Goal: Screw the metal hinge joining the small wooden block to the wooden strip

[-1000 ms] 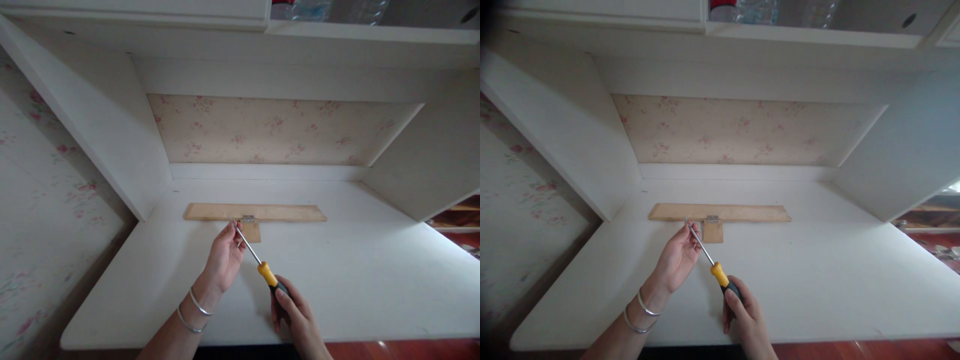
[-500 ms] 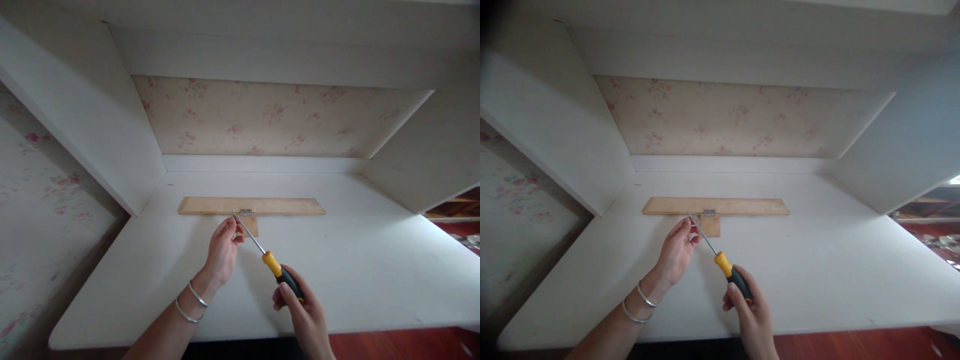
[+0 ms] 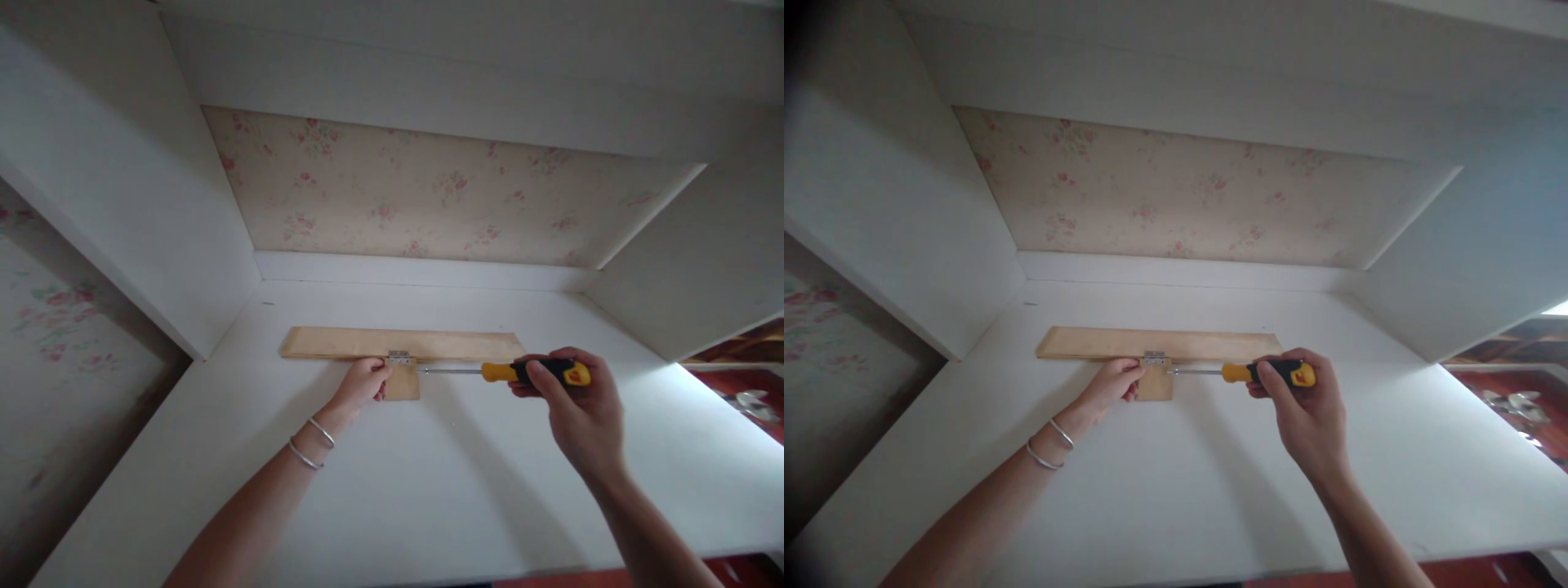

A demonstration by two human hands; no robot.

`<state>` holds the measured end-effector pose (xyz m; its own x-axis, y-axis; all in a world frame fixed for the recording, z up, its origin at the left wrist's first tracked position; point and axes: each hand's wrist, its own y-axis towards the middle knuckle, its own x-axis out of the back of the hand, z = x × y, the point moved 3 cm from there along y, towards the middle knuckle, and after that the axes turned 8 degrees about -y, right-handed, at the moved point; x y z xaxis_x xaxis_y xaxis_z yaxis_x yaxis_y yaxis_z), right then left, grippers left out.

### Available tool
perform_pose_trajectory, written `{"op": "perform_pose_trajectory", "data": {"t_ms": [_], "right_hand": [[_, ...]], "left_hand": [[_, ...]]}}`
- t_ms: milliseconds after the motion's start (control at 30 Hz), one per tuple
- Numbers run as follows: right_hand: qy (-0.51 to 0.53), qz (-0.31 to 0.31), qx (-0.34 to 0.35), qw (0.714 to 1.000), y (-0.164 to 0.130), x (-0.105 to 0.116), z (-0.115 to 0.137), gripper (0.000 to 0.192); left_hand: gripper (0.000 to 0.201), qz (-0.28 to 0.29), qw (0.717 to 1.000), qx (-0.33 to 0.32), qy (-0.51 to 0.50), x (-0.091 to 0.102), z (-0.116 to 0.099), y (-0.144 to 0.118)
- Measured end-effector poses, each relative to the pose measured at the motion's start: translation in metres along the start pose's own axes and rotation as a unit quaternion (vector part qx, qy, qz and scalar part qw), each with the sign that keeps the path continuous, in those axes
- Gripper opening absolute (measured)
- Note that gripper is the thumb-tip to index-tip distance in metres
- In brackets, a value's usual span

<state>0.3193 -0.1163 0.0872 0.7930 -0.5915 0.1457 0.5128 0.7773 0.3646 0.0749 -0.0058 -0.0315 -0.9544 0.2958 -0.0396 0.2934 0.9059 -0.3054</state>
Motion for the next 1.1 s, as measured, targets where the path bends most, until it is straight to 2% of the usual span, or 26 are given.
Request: {"op": "perform_pose_trajectory", "data": {"t_ms": [200, 433, 667, 900, 1100], "right_hand": [[-0.113, 0.063, 0.054, 0.990, 0.028, -0.024, 0.019, 0.039], [-0.264, 0.143, 0.109, 0.948, 0.038, -0.045, 0.034, 0.037], [-0.328, 0.186, 0.152, 0.914, 0.038, -0.059, 0.042, 0.034], [-0.348, 0.239, 0.174, 0.890, 0.042, -0.075, 0.058, 0.033], [-0.382, 0.252, 0.192, 0.868, 0.042, -0.081, 0.068, 0.028]], "left_hand": [[0.013, -0.013, 1.000, 0.006, 0.003, -0.002, 0.003, 0.010], [0.014, -0.025, 0.999, 0.000, -0.020, -0.002, 0.007, 0.010], [0.015, -0.033, 0.999, -0.005, -0.010, 0.000, 0.007, 0.009], [0.015, -0.041, 0.999, 0.004, -0.020, 0.000, 0.001, 0.004], [0.014, -0.040, 0.998, 0.016, -0.047, 0.000, 0.000, 0.003]]}}
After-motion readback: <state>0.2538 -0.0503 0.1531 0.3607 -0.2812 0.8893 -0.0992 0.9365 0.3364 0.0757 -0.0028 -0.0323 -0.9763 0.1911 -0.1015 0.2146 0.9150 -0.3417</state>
